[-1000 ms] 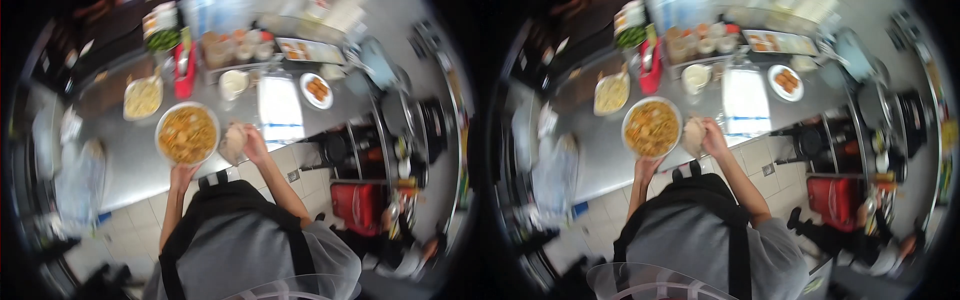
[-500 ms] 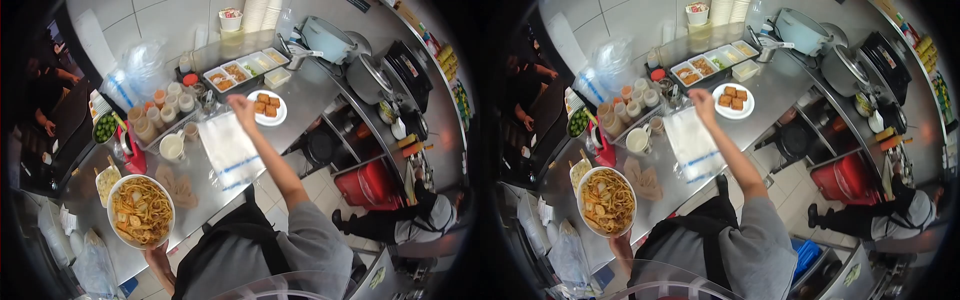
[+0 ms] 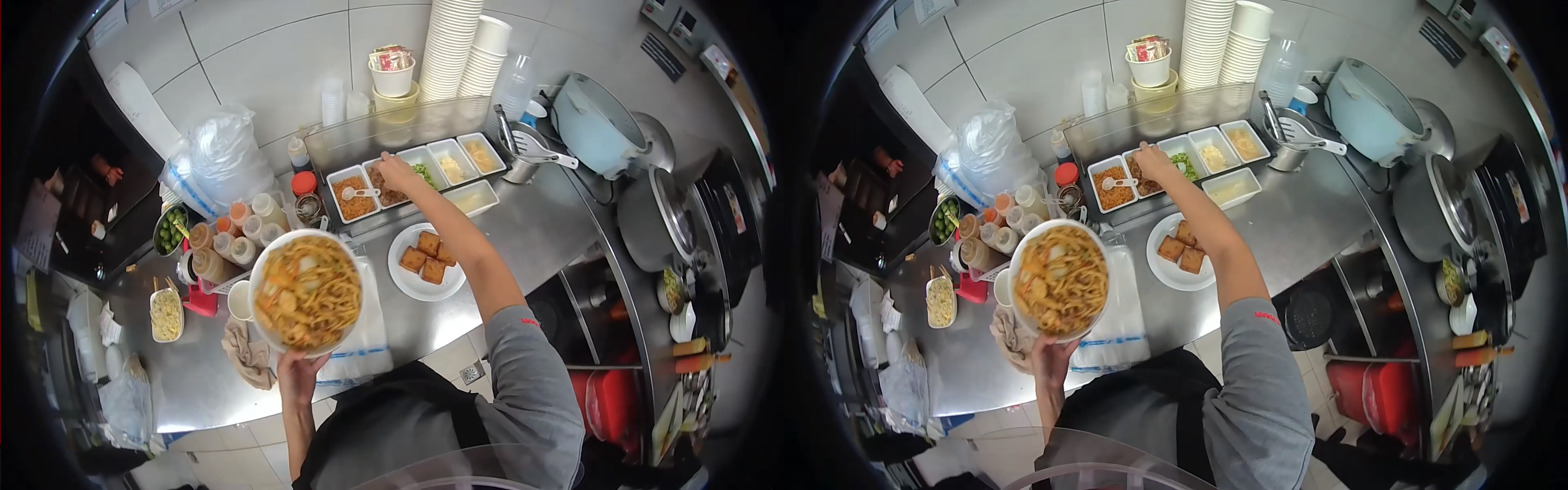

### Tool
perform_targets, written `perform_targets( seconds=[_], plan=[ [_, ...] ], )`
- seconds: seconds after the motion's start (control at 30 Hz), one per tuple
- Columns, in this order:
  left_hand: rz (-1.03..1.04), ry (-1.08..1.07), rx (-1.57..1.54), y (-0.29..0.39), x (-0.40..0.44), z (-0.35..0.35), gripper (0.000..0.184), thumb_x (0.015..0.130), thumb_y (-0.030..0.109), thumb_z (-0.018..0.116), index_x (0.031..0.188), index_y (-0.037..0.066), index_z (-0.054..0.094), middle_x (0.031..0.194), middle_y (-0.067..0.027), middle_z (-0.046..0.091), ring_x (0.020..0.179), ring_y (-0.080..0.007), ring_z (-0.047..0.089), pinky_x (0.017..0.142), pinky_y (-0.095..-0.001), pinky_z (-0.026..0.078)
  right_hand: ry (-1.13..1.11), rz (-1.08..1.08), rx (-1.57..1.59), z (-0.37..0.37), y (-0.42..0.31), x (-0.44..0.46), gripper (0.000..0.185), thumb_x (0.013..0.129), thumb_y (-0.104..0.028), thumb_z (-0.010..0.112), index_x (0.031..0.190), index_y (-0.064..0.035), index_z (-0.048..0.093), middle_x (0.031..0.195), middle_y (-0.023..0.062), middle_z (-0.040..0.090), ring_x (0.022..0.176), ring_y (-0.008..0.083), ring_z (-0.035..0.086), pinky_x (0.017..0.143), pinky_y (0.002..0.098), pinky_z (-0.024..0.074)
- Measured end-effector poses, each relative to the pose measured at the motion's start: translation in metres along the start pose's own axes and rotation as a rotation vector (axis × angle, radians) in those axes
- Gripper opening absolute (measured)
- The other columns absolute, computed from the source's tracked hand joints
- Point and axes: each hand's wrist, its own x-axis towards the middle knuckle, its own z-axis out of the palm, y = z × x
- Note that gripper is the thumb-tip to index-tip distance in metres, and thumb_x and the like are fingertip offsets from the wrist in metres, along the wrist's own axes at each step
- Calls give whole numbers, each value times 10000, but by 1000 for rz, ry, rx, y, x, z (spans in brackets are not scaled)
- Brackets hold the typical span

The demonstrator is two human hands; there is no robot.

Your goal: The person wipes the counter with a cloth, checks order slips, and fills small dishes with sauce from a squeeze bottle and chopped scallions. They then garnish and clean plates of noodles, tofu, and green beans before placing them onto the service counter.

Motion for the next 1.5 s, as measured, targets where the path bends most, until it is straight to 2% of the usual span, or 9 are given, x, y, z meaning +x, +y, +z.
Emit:
perform_targets(
  seconds=[0.27,0.43,0.53,0.57,0.67,0.7,0.9,1.33,1.5],
  plan=[
    [5,-84,101,-38,56,70,695,756,13,445,1379,135,163,1306,-179,419,1064,-366,555,817,-472,533,45,-117,60,15,17,4,409,697,-11,593,1081,-145,625,1022,179,539,929,354,568,798,425,484],
    [10,-119,120,-51,80,84,706,765,11,414,1380,160,101,1259,-223,449,1001,-377,589,805,-470,542,238,-149,160,27,23,6,242,653,-9,606,862,-105,683,865,153,610,785,331,609,695,409,495],
    [8,-147,140,-52,87,90,714,771,11,406,1377,179,69,1251,-225,453,981,-385,596,794,-454,554,101,-168,359,11,31,14,251,617,-10,642,847,-100,684,844,150,634,680,276,625,634,356,503],
    [11,-149,138,-52,88,93,714,772,10,405,1377,183,67,1251,-224,453,978,-384,597,793,-454,555,24,-97,500,1,31,14,226,626,-13,673,846,-68,681,800,110,658,613,178,619,600,281,513],
    [13,-137,169,-54,93,92,722,779,3,384,1374,210,30,1226,-232,475,944,-387,612,785,-436,561,-199,-93,1124,-45,15,10,130,650,-2,692,778,-21,682,700,87,643,629,165,636,540,275,516],
    [13,-142,180,-53,94,92,725,780,0,378,1373,215,20,1219,-236,480,938,-388,614,784,-430,562,-305,-151,1074,-69,3,4,133,696,-22,680,828,-10,678,825,37,651,644,96,596,626,218,528],
    [13,-154,192,-54,95,96,707,787,-6,361,1365,216,20,1197,-252,495,907,-393,623,742,-385,578,-352,-588,498,-149,-81,-54,231,667,-47,702,897,-30,692,847,114,684,756,165,654,684,275,521],
    [35,-195,141,-59,89,97,725,767,-2,383,1381,187,46,1176,-241,518,881,-395,630,713,-383,586,-71,-751,709,-147,-59,-59,200,727,-116,671,921,-80,703,876,84,629,822,199,602,781,302,474],
    [22,-178,125,-57,76,90,755,752,-9,393,1384,202,37,1227,-249,470,946,-400,606,770,-421,571,-99,194,298,-84,30,-4,175,719,-100,678,852,12,678,797,172,667,704,249,668,552,338,542]
  ],
)
